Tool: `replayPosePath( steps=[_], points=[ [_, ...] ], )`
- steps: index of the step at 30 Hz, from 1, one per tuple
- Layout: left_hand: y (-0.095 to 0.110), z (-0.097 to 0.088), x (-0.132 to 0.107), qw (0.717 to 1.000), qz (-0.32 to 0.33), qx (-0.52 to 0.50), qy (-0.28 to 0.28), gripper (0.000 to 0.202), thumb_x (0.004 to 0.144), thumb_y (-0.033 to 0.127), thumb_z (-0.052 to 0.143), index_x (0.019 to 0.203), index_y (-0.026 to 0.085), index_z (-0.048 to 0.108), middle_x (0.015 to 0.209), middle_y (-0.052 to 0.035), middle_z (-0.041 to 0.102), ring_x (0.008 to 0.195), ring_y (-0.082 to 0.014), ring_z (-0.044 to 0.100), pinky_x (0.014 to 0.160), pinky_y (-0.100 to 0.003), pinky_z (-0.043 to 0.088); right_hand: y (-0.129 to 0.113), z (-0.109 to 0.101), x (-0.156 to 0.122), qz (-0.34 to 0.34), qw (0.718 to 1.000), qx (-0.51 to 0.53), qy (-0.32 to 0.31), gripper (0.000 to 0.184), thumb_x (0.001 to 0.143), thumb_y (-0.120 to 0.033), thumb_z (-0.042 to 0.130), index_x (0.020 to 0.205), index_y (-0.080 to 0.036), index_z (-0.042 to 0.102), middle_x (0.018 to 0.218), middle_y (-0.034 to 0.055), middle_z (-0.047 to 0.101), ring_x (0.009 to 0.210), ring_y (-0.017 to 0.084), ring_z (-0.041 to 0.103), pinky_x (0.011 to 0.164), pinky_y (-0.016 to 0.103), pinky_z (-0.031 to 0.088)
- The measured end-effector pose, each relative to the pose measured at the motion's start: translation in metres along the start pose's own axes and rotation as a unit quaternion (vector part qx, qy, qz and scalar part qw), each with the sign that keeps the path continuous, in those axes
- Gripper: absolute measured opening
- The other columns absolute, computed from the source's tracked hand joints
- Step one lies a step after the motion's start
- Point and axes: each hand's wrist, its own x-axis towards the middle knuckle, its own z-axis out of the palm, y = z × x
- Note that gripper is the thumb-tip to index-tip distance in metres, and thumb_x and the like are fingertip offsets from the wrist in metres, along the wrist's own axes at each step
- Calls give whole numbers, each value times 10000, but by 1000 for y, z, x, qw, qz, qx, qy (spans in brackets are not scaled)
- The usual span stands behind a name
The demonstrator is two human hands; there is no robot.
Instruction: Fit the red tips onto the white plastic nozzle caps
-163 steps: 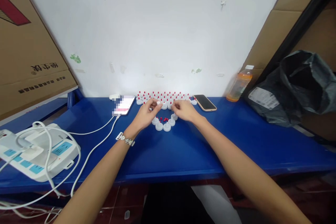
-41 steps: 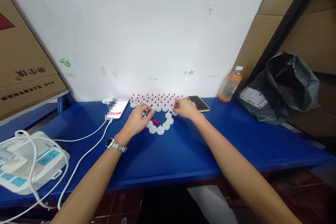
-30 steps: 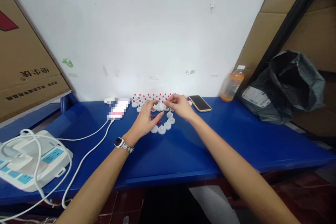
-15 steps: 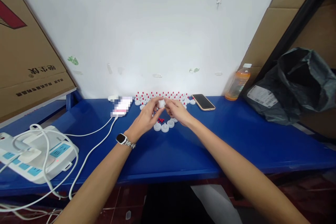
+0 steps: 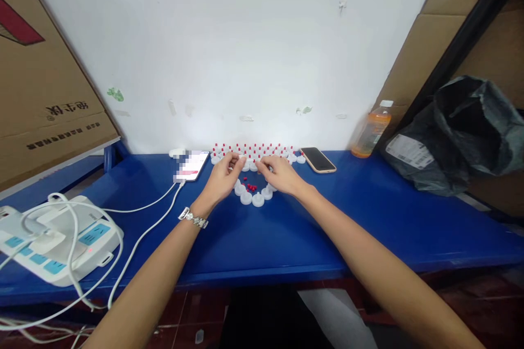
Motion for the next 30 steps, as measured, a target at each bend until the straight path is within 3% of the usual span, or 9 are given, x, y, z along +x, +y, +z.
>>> replayPosePath(
  steps=[4, 6, 10, 13, 16, 20, 26, 30],
  points=[
    [0, 2, -2, 999, 24, 37, -27, 327, 905, 481, 576, 1070, 199, 578, 925, -35, 647, 812, -165, 596, 676, -278, 458, 8, 5, 2, -1, 997, 75, 12, 350, 975, -389, 395, 803, -187, 623, 680, -4, 588, 669, 144, 530, 655, 264, 372],
    [1, 5, -4, 998, 29, 38, -40, 325, 898, 469, 590, 1086, 204, 584, 946, -39, 660, 826, -167, 609, 689, -285, 468, 9, 8, 4, 5, 987, 157, 19, 293, 956, -390, 437, 880, -185, 630, 704, -4, 614, 672, 144, 560, 649, 262, 404],
    [1, 6, -4, 996, 36, 53, -56, 319, 895, 472, 597, 1079, 211, 597, 1033, -47, 680, 859, -170, 625, 713, -300, 475, 11, 13, 8, 4, 967, 252, 34, 201, 858, -378, 596, 859, -177, 614, 771, 28, 673, 719, 157, 625, 678, 274, 460],
    [-1, 2, -3, 996, 38, 77, -25, 321, 889, 461, 608, 1088, 209, 595, 1098, -58, 676, 882, -177, 619, 711, -304, 478, 17, 13, 15, 20, 983, 173, 51, 140, 820, -296, 615, 845, -166, 659, 800, 46, 697, 722, 159, 619, 684, 282, 454],
    [-3, -2, -2, 994, 39, 104, 3, 260, 910, 432, 579, 1019, 199, 618, 1049, -57, 674, 882, -182, 606, 710, -308, 475, 24, 11, 22, 22, 1000, 7, 2, 132, 802, -212, 601, 840, -174, 721, 830, 45, 720, 772, 174, 612, 759, 313, 430],
    [-3, -3, -3, 991, 42, 129, -4, 216, 920, 402, 567, 946, 201, 643, 987, -49, 649, 902, -190, 597, 743, -318, 475, 30, 9, 27, 21, 983, -173, -57, 162, 814, -243, 602, 838, -222, 761, 844, 49, 724, 951, 257, 599, 904, 415, 356],
    [-5, 1, -3, 988, 55, 146, -21, 200, 936, 380, 540, 928, 206, 639, 971, -43, 630, 943, -203, 595, 782, -333, 472, 39, 7, 38, 88, 977, -195, 6, 248, 852, -355, 580, 1026, -237, 712, 845, 47, 719, 912, 248, 613, 867, 389, 373],
    [-6, 0, -4, 987, 61, 150, -24, 194, 937, 373, 540, 899, 207, 632, 975, -41, 630, 951, -206, 596, 831, -352, 473, 45, 9, 52, 120, 970, -211, -13, 139, 811, -311, 629, 829, -204, 716, 852, 58, 735, 898, 240, 633, 925, 412, 351]
  ],
)
